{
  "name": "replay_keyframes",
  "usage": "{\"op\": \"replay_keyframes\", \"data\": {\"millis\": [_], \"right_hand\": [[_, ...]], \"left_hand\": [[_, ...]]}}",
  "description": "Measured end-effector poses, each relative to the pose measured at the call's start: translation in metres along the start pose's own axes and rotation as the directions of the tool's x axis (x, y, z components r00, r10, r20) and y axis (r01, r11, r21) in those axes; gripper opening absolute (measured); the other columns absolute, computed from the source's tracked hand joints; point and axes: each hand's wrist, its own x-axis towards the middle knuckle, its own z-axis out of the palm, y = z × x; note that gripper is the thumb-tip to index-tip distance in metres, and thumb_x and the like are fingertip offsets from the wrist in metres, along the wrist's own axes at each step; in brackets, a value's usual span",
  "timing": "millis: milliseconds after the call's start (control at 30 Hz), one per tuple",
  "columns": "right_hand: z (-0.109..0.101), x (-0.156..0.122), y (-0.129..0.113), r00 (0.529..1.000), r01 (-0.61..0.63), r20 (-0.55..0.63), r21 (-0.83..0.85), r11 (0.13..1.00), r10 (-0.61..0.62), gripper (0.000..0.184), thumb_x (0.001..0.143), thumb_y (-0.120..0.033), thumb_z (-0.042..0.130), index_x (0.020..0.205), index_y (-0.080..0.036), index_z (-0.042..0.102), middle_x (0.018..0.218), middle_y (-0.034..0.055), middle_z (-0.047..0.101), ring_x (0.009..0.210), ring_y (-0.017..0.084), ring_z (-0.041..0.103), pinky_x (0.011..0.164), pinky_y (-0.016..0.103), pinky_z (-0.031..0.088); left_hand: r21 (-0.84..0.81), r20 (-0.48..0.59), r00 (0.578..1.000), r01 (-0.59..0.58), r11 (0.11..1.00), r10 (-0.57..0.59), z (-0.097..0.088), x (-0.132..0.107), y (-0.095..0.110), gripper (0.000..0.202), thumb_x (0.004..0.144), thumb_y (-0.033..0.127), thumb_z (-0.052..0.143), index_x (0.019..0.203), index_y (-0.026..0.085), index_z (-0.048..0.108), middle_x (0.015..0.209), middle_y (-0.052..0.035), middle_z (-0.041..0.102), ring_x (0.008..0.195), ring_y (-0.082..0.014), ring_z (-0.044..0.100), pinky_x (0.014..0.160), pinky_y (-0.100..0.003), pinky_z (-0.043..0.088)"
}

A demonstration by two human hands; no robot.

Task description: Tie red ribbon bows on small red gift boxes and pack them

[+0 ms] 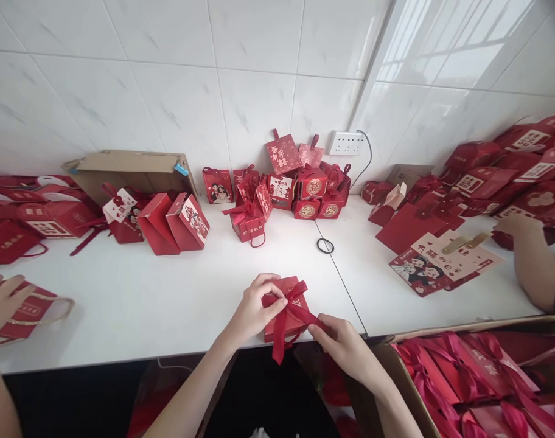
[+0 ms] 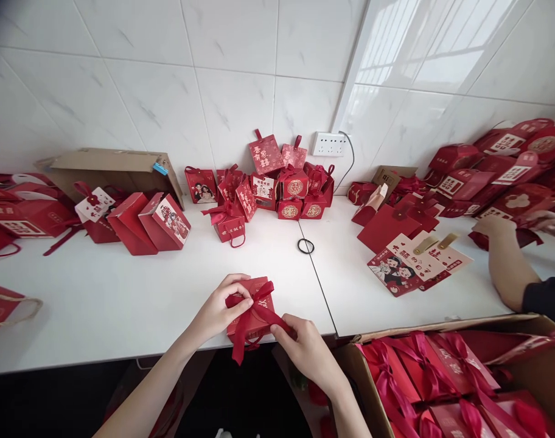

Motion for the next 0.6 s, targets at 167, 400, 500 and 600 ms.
{"op": "replay_keyframes", "data": {"millis": [167, 400, 500, 600], "right_hand": [[-0.005, -0.002, 0.005, 0.990, 0.054, 0.124, 0.065, 0.996, -0.062, 0.040, 0.087, -0.050, 0.041, 0.064, -0.017, 0.045, 0.058, -0.0039, 0.041, 0.055, 0.009, 0.037, 0.053, 0.022, 0.029], [-0.034, 0.012, 0.002, 0.980, 0.040, -0.193, 0.013, 0.999, -0.036, 0.055, 0.079, -0.067, 0.037, 0.063, -0.017, 0.053, 0.052, -0.0019, 0.043, 0.049, 0.011, 0.037, 0.048, 0.023, 0.030], [-0.034, 0.031, -0.011, 0.915, 0.070, -0.395, -0.058, 0.996, -0.087, 0.055, 0.083, -0.065, 0.029, 0.063, -0.018, 0.050, 0.055, -0.0006, 0.044, 0.052, 0.013, 0.040, 0.051, 0.024, 0.032], [-0.021, 0.051, -0.021, 0.948, 0.097, -0.295, -0.088, 0.991, -0.119, 0.053, 0.083, -0.063, 0.031, 0.057, -0.019, 0.046, 0.054, 0.0000, 0.045, 0.053, 0.013, 0.041, 0.052, 0.025, 0.032]], "left_hand": [[0.003, 0.012, 1.000, 0.016, 1.000, -0.016, -0.001, 0.000, 0.001, 0.012, 0.079, 0.030, 0.056, 0.072, 0.021, 0.059, 0.120, -0.0035, 0.050, 0.118, -0.0229, 0.047, 0.102, -0.039, 0.035], [-0.082, -0.217, 0.975, -0.075, 0.994, 0.056, 0.003, -0.003, -0.005, 0.014, 0.080, 0.034, 0.054, 0.080, 0.021, 0.059, 0.120, -0.0067, 0.051, 0.117, -0.0231, 0.046, 0.097, -0.036, 0.037], [-0.142, -0.480, 0.877, -0.046, 0.989, -0.028, 0.002, -0.007, -0.010, 0.018, 0.081, 0.038, 0.050, 0.084, 0.020, 0.054, 0.104, -0.0062, 0.056, 0.102, -0.0207, 0.052, 0.084, -0.032, 0.042], [-0.152, -0.384, 0.900, 0.160, 0.975, -0.207, -0.002, -0.011, -0.013, 0.029, 0.082, 0.046, 0.043, 0.071, 0.020, 0.046, 0.067, 0.0014, 0.049, 0.064, -0.0150, 0.049, 0.061, -0.026, 0.039]]}}
